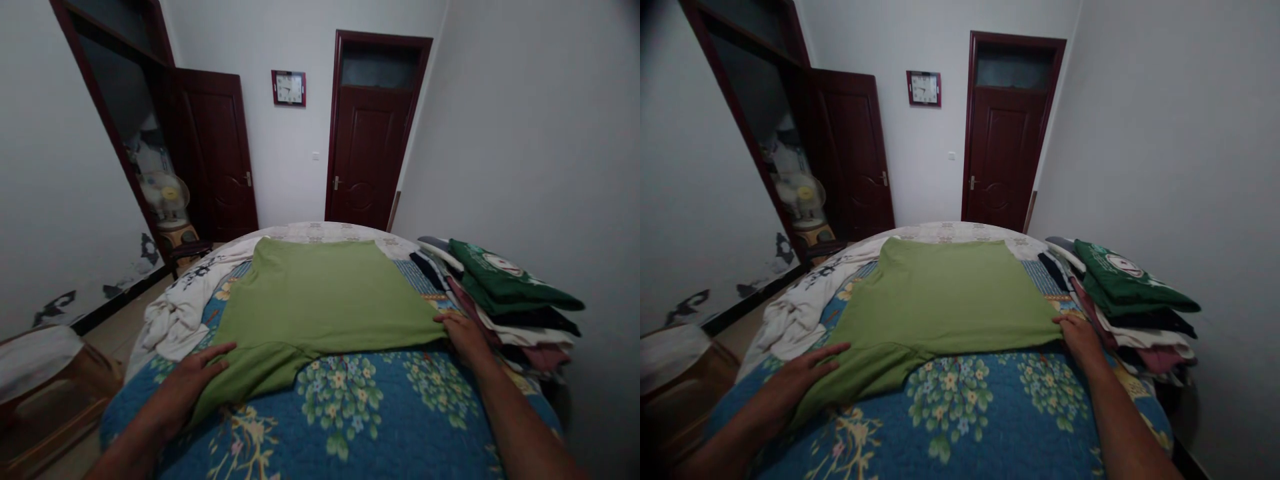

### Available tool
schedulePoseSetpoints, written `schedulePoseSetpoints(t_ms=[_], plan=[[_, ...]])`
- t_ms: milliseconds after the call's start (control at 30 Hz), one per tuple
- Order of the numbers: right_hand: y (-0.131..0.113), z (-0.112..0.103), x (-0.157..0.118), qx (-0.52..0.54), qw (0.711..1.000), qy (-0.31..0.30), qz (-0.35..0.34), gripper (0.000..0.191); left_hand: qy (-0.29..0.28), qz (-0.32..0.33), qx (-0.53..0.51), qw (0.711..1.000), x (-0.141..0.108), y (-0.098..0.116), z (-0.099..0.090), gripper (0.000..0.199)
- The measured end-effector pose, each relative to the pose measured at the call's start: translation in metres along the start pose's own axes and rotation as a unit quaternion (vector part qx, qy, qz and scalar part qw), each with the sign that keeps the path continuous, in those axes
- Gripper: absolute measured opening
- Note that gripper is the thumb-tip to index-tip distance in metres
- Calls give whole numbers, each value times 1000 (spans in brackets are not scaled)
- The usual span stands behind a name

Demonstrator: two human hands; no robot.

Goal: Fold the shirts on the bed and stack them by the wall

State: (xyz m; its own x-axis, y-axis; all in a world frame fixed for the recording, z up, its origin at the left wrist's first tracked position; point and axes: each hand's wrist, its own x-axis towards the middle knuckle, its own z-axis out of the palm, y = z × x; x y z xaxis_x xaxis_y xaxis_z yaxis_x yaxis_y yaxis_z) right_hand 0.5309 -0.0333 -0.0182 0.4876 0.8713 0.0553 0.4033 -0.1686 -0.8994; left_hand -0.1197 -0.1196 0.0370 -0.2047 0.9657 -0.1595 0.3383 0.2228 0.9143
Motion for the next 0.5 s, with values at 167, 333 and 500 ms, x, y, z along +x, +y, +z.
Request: schedulePoseSetpoints(t_ms=[167,333,500], plan=[[-1,-4,2,-111,992,30,-54,29,-35,43,78,995,-6,2,-1,53],[12,-7,9,-207,976,10,-65,36,-80,63,158,982,-10,8,-3,47],[15,-10,12,-325,944,-21,-57,53,-120,62,192,972,-22,12,-3,52]])
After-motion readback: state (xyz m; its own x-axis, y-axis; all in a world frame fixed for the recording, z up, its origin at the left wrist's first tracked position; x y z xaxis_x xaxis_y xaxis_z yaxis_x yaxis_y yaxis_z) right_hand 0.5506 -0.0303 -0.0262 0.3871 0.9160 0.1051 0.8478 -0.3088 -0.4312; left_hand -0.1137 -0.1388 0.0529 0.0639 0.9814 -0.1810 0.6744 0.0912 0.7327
